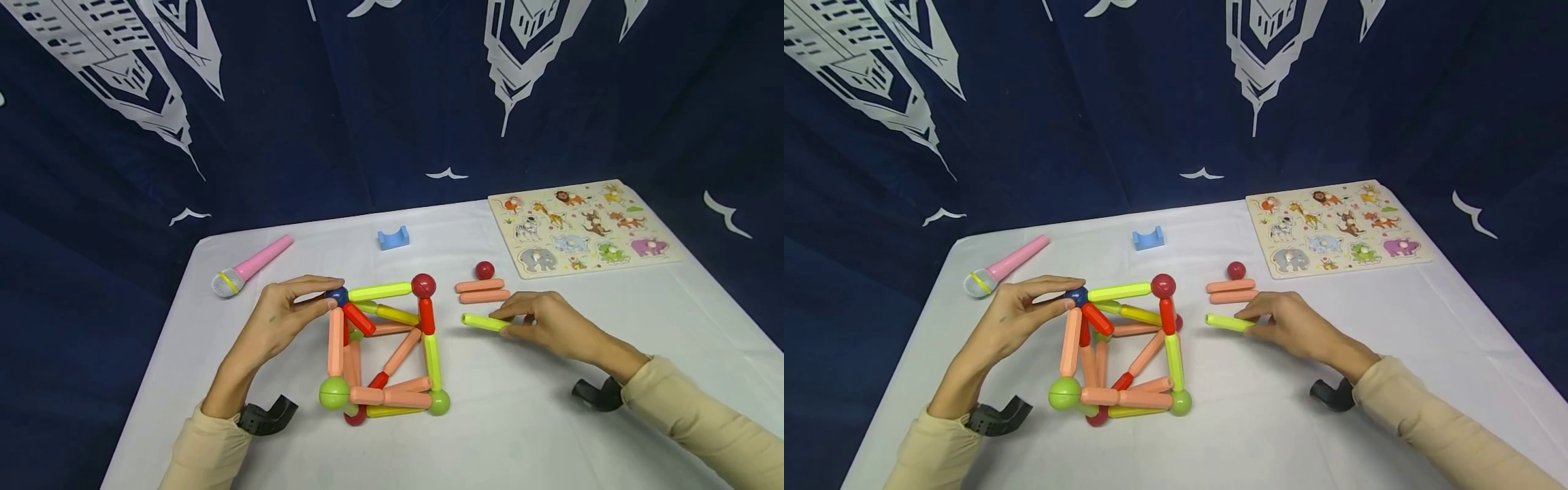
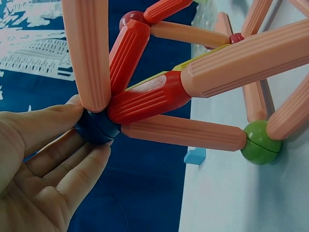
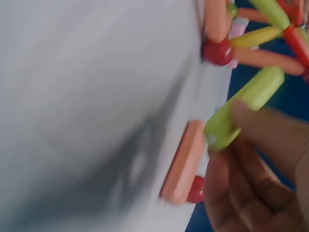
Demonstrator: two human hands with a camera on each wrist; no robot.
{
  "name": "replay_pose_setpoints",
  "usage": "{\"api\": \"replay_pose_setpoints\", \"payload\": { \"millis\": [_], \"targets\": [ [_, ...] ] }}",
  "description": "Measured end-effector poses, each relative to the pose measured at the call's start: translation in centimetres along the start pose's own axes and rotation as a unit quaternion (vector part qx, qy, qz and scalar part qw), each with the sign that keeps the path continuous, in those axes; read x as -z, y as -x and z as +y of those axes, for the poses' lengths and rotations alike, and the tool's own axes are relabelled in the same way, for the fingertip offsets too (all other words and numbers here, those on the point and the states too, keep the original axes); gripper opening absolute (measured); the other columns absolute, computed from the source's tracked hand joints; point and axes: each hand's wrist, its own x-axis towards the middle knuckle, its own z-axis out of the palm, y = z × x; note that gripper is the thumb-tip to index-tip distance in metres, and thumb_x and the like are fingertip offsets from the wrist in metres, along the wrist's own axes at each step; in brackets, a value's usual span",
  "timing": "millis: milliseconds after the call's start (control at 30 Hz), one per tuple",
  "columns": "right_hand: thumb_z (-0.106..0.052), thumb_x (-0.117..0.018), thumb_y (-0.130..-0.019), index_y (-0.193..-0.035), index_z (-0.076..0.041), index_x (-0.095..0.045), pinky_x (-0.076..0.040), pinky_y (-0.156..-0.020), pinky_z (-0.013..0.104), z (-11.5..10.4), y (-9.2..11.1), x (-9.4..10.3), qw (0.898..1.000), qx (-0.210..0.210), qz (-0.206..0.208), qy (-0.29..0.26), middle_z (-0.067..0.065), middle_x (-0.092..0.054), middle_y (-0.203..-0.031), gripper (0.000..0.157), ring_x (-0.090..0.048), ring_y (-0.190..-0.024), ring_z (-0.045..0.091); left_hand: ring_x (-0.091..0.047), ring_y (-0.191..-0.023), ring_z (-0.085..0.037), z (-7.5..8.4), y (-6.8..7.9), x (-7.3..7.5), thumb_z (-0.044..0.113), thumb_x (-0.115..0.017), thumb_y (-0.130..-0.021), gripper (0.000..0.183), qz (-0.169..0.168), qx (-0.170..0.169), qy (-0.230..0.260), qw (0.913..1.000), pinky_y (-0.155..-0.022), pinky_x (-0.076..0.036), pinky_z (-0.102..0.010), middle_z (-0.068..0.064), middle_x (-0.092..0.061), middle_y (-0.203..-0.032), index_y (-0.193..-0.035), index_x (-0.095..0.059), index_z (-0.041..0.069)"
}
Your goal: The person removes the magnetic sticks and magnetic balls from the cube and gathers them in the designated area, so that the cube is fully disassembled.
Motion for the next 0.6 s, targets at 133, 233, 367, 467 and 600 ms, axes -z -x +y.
{"api": "replay_pose_setpoints", "payload": {
  "millis": [133, 233, 367, 467, 600],
  "targets": [
    [-0.002, -0.079, -0.081, -0.104, -0.009, -0.077, -0.056, -0.079, 0.037, 1.2, -0.9, -0.1, 0.997, 0.008, 0.025, 0.071, -0.001, -0.071, -0.102, 0.024, -0.065, -0.094, 0.017, -0.063, -0.111, -0.017, 0.0, 0.1, 0.1, 0.007, -0.073, -0.088, 0.029, 0.001, 0.005, 0.001, 1.0000, -0.086, -0.054, -0.027, -0.003, -0.068, -0.120, -0.117, -0.073, 0.008],
    [-0.001, -0.078, -0.081, -0.105, -0.006, -0.076, -0.055, -0.084, 0.043, 1.8, -1.4, -0.3, 0.994, 0.012, 0.034, 0.102, 0.002, -0.071, -0.101, 0.024, -0.066, -0.097, 0.022, -0.063, -0.111, -0.017, 0.1, 0.0, 0.1, 0.007, -0.073, -0.089, 0.029, 0.001, 0.003, 0.000, 1.0000, -0.086, -0.054, -0.027, -0.003, -0.068, -0.120, -0.118, -0.072, 0.007],
    [-0.002, -0.079, -0.081, -0.104, -0.005, -0.076, -0.054, -0.087, 0.046, 2.1, -2.0, -0.4, 0.991, 0.007, 0.041, 0.125, 0.004, -0.071, -0.100, 0.024, -0.066, -0.098, 0.025, -0.063, -0.111, -0.017, 0.0, 0.0, 0.2, 0.007, -0.073, -0.089, 0.029, 0.001, -0.002, -0.003, 1.0000, -0.087, -0.053, -0.028, -0.004, -0.068, -0.121, -0.118, -0.072, 0.006],
    [-0.003, -0.080, -0.080, -0.103, -0.006, -0.076, -0.053, -0.087, 0.046, 2.4, -2.5, -0.7, 0.989, 0.000, 0.048, 0.138, 0.004, -0.070, -0.099, 0.023, -0.066, -0.097, 0.025, -0.064, -0.111, -0.017, 0.0, 0.0, 0.2, 0.006, -0.073, -0.089, 0.029, 0.001, -0.001, 0.000, 1.0000, -0.087, -0.054, -0.028, -0.004, -0.068, -0.120, -0.118, -0.072, 0.006],
    [-0.003, -0.080, -0.080, -0.101, -0.008, -0.075, -0.053, -0.085, 0.046, 2.6, -2.8, -1.1, 0.987, -0.021, 0.061, 0.144, 0.003, -0.069, -0.098, 0.022, -0.064, -0.095, 0.023, -0.064, -0.110, -0.018, 0.1, 0.0, 0.0, 0.006, -0.073, -0.089, 0.029, -0.001, 0.003, 0.008, 1.0000, -0.086, -0.054, -0.028, -0.004, -0.068, -0.119, -0.117, -0.073, 0.008]
  ]
}}
